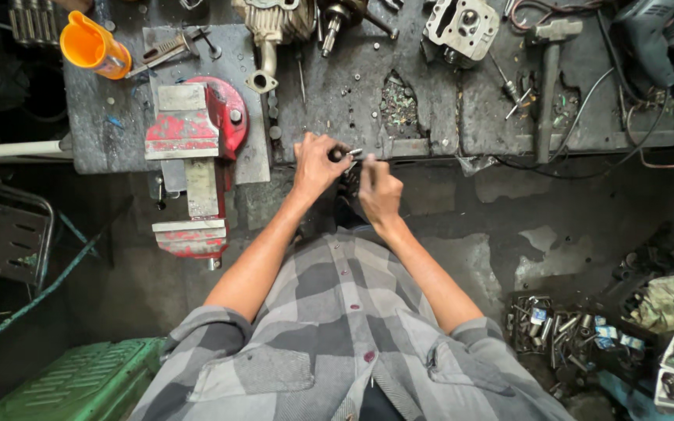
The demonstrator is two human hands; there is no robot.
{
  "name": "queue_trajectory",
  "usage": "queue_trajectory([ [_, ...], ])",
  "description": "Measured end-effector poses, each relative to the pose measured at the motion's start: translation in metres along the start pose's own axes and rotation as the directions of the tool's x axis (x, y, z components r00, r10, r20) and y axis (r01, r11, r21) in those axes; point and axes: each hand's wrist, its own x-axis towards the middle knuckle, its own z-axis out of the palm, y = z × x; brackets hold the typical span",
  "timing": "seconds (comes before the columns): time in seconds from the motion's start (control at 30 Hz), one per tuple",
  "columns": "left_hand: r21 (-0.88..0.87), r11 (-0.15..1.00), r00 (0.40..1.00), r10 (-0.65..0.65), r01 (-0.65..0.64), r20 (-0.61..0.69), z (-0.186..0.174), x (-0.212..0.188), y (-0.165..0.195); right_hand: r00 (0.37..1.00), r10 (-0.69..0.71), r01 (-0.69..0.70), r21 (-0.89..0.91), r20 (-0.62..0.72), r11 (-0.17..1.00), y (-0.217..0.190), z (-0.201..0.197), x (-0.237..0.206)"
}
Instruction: The person works at a cluttered repair workbench on a small engine cylinder head. They hold the head and drive a punch with a hammer to knock out components, reposition the part repeatedly, wipe it with a rag, and use a screwdriver on fasteners while handling other engine parts on the bench.
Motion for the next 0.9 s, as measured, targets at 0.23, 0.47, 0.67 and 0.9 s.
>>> queue_trajectory([
  [0.23,-0.029,1.000,1.000,-0.012,0.012,0.001,-0.0012,-0.0025,0.0013,0.979,0.153,-0.133,0.149,-0.136,0.980,-0.0009,-0.0006,-0.0002],
  [0.47,-0.020,1.000,1.000,0.005,-0.005,-0.008,-0.0004,0.0003,-0.0008,0.983,-0.008,0.041,0.180,-0.184,0.983,-0.0036,-0.0026,-0.0003],
  [0.67,-0.016,1.000,0.999,-0.018,0.018,0.030,0.0003,-0.0006,-0.0012,0.984,-0.114,0.126,0.086,-0.133,0.988,-0.0059,-0.0043,-0.0011],
  [0.9,-0.028,0.999,0.999,-0.019,0.020,0.032,-0.0015,-0.0002,-0.0012,0.984,-0.119,0.124,0.031,-0.131,0.992,-0.0029,-0.0016,-0.0001],
])
